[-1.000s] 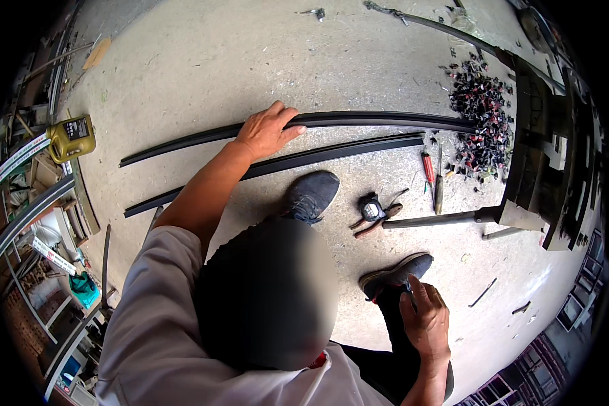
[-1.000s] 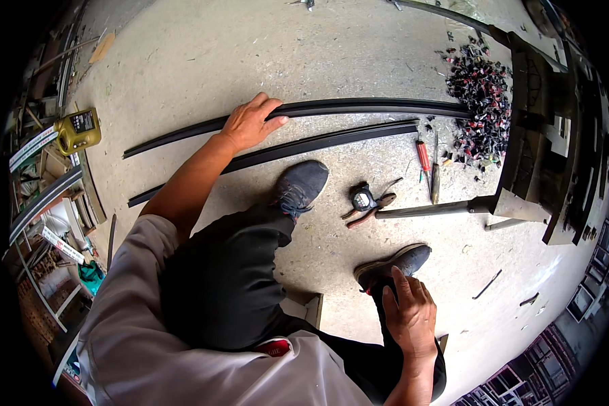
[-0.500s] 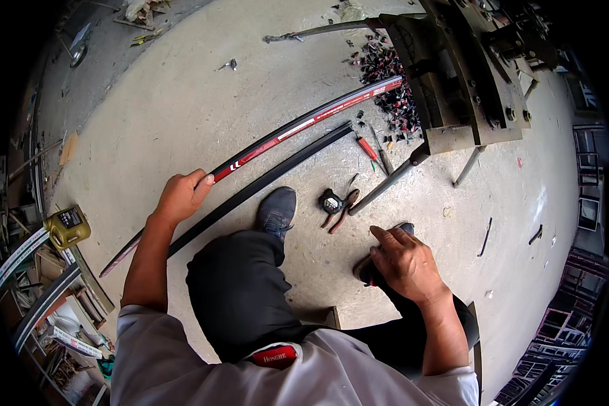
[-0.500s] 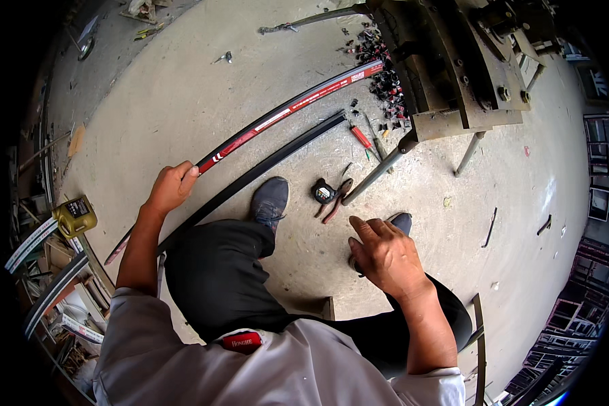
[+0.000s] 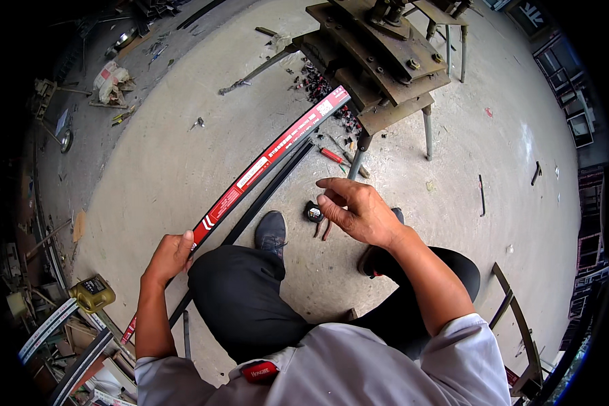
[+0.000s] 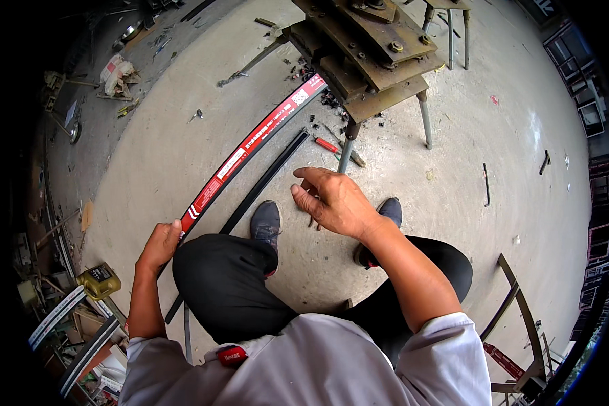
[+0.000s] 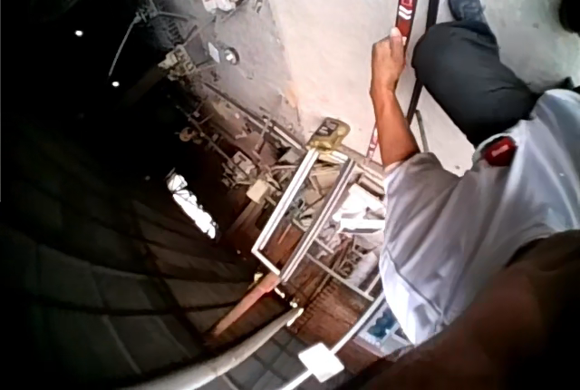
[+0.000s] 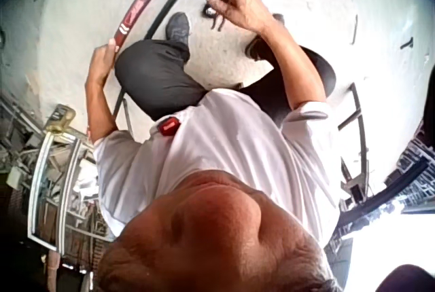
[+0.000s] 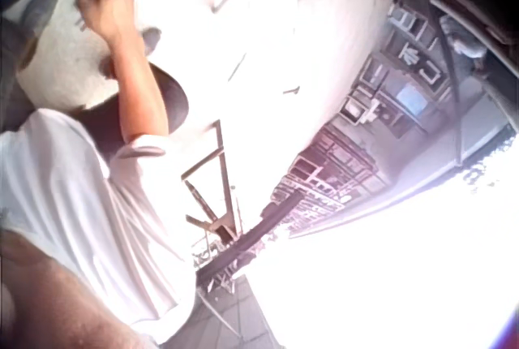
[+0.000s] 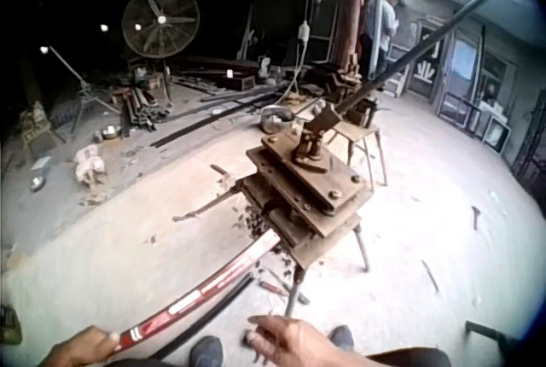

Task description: The person handles long metal profiles, peeling off red protective film and fitting them together. The person sits on the floor to manipulate the profiles and uses a tape measure to check dimensions.

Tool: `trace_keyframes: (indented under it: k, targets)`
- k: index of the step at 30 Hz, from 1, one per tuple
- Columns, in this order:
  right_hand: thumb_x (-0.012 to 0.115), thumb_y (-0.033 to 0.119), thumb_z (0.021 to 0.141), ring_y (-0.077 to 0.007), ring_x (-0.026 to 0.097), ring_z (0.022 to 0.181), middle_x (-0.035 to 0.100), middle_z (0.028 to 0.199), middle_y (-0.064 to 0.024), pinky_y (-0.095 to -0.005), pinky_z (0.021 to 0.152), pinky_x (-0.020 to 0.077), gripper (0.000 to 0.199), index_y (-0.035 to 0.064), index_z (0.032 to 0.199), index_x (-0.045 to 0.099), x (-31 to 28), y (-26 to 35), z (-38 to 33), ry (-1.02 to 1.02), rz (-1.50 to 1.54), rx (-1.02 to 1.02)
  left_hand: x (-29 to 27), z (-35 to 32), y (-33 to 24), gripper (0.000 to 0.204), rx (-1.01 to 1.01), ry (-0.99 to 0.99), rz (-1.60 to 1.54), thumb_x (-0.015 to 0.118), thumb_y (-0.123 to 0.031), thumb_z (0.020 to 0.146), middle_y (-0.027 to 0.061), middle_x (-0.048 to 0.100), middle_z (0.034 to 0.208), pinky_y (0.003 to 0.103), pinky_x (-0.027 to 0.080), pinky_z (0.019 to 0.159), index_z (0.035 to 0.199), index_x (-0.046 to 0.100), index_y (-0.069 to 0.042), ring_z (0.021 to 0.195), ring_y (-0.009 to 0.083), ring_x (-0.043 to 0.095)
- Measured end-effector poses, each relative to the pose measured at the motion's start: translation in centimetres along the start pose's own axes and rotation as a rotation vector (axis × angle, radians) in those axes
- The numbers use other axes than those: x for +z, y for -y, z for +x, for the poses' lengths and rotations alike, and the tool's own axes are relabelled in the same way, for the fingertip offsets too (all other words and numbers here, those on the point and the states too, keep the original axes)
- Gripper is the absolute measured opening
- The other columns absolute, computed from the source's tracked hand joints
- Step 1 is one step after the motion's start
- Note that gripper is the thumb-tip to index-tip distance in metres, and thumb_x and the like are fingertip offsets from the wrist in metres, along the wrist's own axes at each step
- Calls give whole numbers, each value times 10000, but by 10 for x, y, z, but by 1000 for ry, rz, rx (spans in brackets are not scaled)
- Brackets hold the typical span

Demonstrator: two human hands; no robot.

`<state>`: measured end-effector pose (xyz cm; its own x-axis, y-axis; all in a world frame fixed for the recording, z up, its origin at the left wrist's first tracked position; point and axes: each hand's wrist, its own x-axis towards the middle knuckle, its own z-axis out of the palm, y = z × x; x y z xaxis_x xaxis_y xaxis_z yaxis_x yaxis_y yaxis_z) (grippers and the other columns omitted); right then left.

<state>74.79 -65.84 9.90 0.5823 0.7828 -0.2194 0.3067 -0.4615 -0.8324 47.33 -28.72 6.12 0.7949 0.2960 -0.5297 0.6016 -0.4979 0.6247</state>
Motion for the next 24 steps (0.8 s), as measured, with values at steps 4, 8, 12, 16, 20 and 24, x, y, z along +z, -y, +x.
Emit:
trace_keyframes:
  k: [4,8,12,16,20,24]
  targets:
    - [621,458,1123,-222,749,966,755,1044,-169,-383,848,596,597,-60,1420,623,1,1,16,-70,209,131,-3,-5,-7,912,-2,7,1,361,-768,1100,71,591,602,358,491,555,754,648,26,548,168,587]
    - [641,537,1097,-204,747,899,731,980,-132,-361,786,611,653,-82,1307,644,13,-17,36,-207,576,140,-8,-10,-16,868,-25,39,-13,394,-740,1109,38,570,601,334,454,522,758,656,10,532,141,556]
    - [623,545,1106,-210,748,903,711,1025,-143,-349,836,642,612,-62,1185,634,15,-16,46,-257,784,152,-8,-13,-24,816,-80,54,-16,423,-716,1116,14,558,613,327,438,511,761,645,-15,528,124,531]
    - [639,493,1111,-222,752,912,721,1084,-155,-365,862,659,564,-63,1203,613,15,-12,55,-270,936,224,-10,-10,-13,726,-33,32,-30,475,-649,1129,8,559,636,323,431,510,821,656,-18,533,114,516]
    - [634,442,1114,-235,749,775,703,958,-161,-364,724,673,519,-77,1121,614,32,-20,71,-398,1080,214,-8,-5,-23,582,41,0,-7,585,-560,1117,11,584,685,323,448,571,918,669,-20,602,110,519]
    - [626,408,1117,-236,742,732,695,949,-167,-354,692,678,483,-74,1130,596,52,-39,89,-367,1172,298,-7,2,-51,418,5,-8,80,693,-440,1089,-28,594,788,290,447,696,1047,670,-25,759,83,506]
